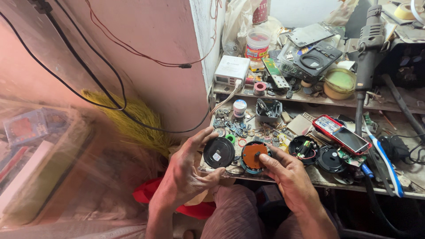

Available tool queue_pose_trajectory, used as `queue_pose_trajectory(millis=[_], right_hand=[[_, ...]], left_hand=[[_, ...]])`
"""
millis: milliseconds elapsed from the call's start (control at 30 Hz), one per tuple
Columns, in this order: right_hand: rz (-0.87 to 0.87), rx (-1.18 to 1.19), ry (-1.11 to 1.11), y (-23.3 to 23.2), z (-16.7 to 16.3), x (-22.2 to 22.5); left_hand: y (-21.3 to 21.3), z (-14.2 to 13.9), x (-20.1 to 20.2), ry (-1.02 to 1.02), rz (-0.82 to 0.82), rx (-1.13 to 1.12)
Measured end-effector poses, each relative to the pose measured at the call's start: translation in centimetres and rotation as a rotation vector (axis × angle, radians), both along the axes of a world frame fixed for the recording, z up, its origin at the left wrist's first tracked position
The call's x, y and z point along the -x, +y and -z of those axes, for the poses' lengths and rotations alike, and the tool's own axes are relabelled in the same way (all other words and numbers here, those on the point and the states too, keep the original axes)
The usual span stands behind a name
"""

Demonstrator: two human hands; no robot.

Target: The person assembles a small cylindrical electronic device by hand. They place a circular orange component into a teal housing, attach a black lid, and rotate the device to check the fit. The person then removes the lid and handles a small cylindrical battery from a yellow container.

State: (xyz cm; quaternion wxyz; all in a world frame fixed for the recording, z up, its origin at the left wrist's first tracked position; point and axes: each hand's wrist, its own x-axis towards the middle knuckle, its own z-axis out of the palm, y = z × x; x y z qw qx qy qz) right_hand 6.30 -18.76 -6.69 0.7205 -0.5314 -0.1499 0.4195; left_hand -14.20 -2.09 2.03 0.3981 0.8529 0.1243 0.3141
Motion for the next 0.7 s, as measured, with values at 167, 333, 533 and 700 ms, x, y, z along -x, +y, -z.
queue_pose_trajectory(millis=[167, 333, 533, 700], right_hand=[[-0.016, 0.042, -0.014, 0.0, -0.1, -0.1], [-0.068, 0.072, -0.024, 0.0, -0.6, -0.4], [-0.183, -0.024, 0.021, -0.2, -1.3, -0.6], [-0.184, 0.01, 0.018, 0.4, -1.5, -0.7]], left_hand=[[-0.2, -0.7, -0.5, 0.035, 0.095, 0.105], [0.1, -2.2, -2.1, 0.081, 0.28, 0.063], [0.7, -3.6, -3.4, 0.181, 0.465, 0.139], [1.8, -3.7, -4.2, 0.21, 0.578, 0.177]])
